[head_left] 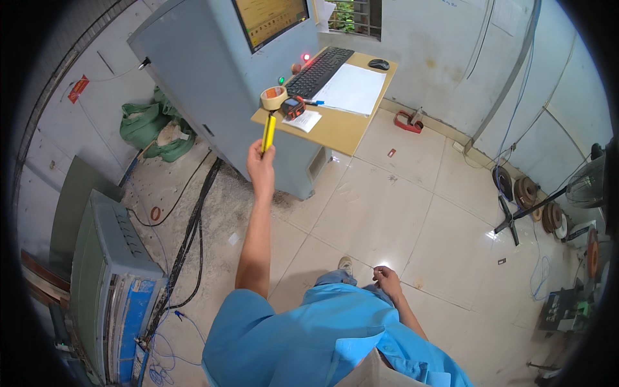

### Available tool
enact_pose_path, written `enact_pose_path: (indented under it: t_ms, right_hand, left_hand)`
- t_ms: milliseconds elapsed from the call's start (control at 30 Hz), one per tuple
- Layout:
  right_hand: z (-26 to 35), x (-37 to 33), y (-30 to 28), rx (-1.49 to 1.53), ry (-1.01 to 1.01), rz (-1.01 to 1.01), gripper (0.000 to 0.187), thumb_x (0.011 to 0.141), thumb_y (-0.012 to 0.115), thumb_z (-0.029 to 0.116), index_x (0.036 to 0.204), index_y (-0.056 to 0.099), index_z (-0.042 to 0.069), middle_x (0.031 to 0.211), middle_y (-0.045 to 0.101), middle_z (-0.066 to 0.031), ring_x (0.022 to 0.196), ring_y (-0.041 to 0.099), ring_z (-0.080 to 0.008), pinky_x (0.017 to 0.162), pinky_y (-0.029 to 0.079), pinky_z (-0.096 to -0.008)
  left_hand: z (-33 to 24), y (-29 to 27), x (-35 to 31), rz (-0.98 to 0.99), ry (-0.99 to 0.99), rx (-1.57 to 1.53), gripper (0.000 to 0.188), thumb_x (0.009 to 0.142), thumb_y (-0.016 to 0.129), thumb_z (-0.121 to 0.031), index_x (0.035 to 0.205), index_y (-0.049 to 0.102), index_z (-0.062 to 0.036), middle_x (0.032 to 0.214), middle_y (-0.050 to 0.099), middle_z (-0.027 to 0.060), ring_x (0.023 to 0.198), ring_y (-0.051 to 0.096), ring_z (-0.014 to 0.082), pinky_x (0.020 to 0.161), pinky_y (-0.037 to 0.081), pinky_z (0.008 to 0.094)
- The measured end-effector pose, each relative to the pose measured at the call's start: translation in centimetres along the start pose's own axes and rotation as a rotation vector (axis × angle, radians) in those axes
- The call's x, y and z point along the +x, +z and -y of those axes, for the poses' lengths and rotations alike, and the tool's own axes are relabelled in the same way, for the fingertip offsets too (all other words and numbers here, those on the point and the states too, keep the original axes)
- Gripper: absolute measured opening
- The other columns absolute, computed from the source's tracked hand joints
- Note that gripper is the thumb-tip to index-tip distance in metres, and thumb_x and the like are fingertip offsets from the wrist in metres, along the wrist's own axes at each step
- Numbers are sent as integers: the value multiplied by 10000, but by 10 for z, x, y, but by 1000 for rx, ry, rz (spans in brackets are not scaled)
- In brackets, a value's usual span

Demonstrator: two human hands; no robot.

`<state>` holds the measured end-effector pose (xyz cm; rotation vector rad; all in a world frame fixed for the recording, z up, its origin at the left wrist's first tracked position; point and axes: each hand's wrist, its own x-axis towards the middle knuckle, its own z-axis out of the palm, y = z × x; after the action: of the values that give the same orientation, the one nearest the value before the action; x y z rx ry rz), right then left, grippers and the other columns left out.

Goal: The person walks to a workstation, picks up a utility knife, and proceeds to cut open a large cardboard-wrapped package on a table. They remove the cardboard and plastic wrap to reveal a wooden furniture panel, then place the knife back on the desk.

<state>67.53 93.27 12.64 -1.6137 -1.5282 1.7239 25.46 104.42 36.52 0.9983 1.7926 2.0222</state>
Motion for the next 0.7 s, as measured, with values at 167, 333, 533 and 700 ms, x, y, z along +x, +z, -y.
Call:
enact_pose_path:
  t_ms: [167, 333, 533, 700]
  right_hand:
    - [4, 34, -26, -207, 13, -174, 281, 938, 580, 223, 1110, 640, 9, 816, 689, -140, 713, 659, -174, 638, 526, -307]
    - [53, 77, -61, 279, 17, -272, 275, 964, 565, 231, 1059, 635, -17, 770, 660, -112, 567, 595, -136, 517, 472, -258]
    - [171, 136, -109, 218, -265, -199, 259, 970, 555, 222, 1060, 637, -6, 801, 646, -85, 639, 586, -114, 572, 470, -248]
    - [294, 181, -134, 163, -526, -118, 237, 953, 568, 173, 1094, 636, -5, 844, 647, -73, 725, 595, -121, 649, 489, -256]
  left_hand:
    - [11, 18, 78, -32, 8, 20, 301, 924, 611, -126, 1170, 552, 37, 889, 572, 8, 754, 497, 80, 664, 407, 228]
    - [18, 23, 119, -92, 24, 82, 304, 950, 580, -166, 1178, 548, 33, 898, 576, 23, 756, 507, 76, 666, 418, 227]
    - [30, 36, 126, -107, 56, 90, 345, 953, 574, -139, 1246, 481, 17, 948, 579, 35, 797, 527, 92, 714, 437, 244]
    - [37, 44, 107, -144, 178, 103, 265, 918, 608, -92, 1155, 512, -21, 888, 535, -7, 768, 486, 79, 699, 415, 228]
